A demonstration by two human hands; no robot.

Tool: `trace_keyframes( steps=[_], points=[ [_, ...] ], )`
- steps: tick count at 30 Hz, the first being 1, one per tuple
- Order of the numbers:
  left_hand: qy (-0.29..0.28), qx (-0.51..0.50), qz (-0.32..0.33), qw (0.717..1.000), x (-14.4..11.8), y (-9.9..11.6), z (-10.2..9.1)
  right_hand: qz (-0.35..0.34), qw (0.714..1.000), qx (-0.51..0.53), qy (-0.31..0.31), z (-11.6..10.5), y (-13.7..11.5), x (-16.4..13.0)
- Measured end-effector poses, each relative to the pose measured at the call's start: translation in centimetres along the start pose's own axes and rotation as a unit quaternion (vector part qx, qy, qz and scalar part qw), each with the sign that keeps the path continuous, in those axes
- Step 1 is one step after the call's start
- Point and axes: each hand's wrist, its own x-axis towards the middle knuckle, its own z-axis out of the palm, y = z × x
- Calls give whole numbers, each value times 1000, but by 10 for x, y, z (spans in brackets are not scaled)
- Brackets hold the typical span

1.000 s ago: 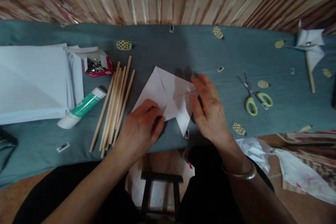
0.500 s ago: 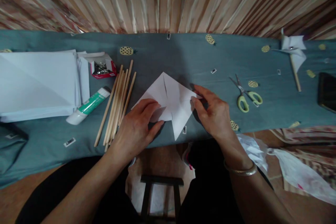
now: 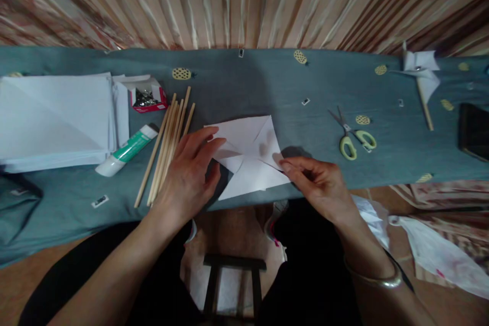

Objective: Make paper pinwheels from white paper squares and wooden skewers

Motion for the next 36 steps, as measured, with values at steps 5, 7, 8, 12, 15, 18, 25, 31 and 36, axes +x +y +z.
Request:
trace_keyframes(
  steps=[5,7,8,12,15,18,25,31,36],
  points=[
    [10,-34,98,995,-6,24,5,12,1000,11,-3,-5,-3,-2],
    [-22,-35,126,991,-9,31,12,21,998,52,-5,-4,-5,-2],
    [-34,-30,127,991,-10,33,15,27,997,77,-2,-4,-7,-2],
    [-38,5,122,992,-10,33,21,51,988,146,14,-6,-12,-3],
    [-35,20,123,992,-7,28,19,55,986,156,-32,-9,-14,-7],
    [-19,36,121,992,-4,24,18,57,972,163,-157,-11,-12,-13],
    [-38,33,126,991,-4,23,21,3,986,96,-139,-13,-12,-14],
    [-60,16,135,989,-3,18,26,-122,990,-27,-59,-4,-4,-11],
    [-79,7,134,988,-2,16,28,-156,982,-69,-75,0,-2,-8]
  ],
)
